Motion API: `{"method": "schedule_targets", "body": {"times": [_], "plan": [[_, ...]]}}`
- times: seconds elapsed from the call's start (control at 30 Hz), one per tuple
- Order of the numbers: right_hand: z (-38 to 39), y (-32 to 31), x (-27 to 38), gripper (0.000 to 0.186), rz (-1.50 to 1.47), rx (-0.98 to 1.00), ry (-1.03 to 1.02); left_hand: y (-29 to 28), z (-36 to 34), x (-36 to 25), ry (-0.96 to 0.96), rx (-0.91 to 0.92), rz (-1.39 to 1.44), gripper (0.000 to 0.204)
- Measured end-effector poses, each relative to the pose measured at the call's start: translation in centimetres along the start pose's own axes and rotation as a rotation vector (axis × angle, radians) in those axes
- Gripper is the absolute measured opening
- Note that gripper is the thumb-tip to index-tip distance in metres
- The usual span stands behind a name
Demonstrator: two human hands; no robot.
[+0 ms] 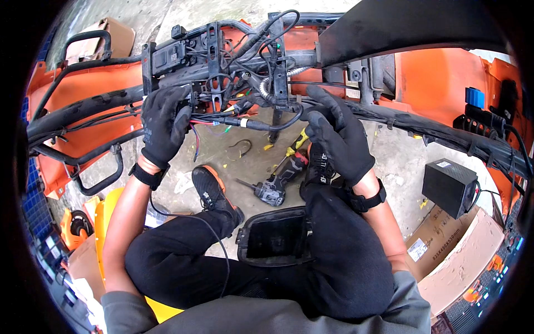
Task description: The person connects electrical wires and plugs together wiring harness components on a vehicle frame by hand. They organize the cables and press plastic connectors together.
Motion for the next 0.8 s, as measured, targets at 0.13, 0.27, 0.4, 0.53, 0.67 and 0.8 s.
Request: {"method": "schedule_targets", "body": {"times": [0.13,0.27,0.4,0.53,0.67,0.8], "plan": [[-0.1,0.3,-0.3,0.041,-0.032,0.107,0.020,-0.5,-0.6,-0.7,0.042,0.031,0.130,0.035],[0.0,0.7,-0.2,0.041,-0.035,0.085,0.030,-0.6,-1.9,-3.2,0.159,0.166,0.221,0.031],[-0.2,0.7,0.2,0.037,-0.035,0.092,0.058,-0.4,-2.6,-3.2,0.119,0.336,0.266,0.028],[-0.2,1.0,0.3,0.028,-0.051,0.120,0.025,-0.5,-3.3,-2.8,0.087,0.401,0.334,0.026],[-0.1,0.7,0.1,0.031,-0.047,0.135,0.080,-0.3,-3.5,-2.2,0.082,0.430,0.408,0.021],[-0.1,1.1,0.4,0.022,-0.030,0.111,0.096,0.1,-3.4,-1.8,-0.100,0.411,0.621,0.016]]}}
Point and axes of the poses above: each hand's wrist, its own z-axis away from the middle knuckle, its own y-axis out of the palm, x = y × z, the point moved 1 cm from there along -z, towards the middle knuckle, and after that the axes turned 1 degree about -y, right-handed, at the moved point
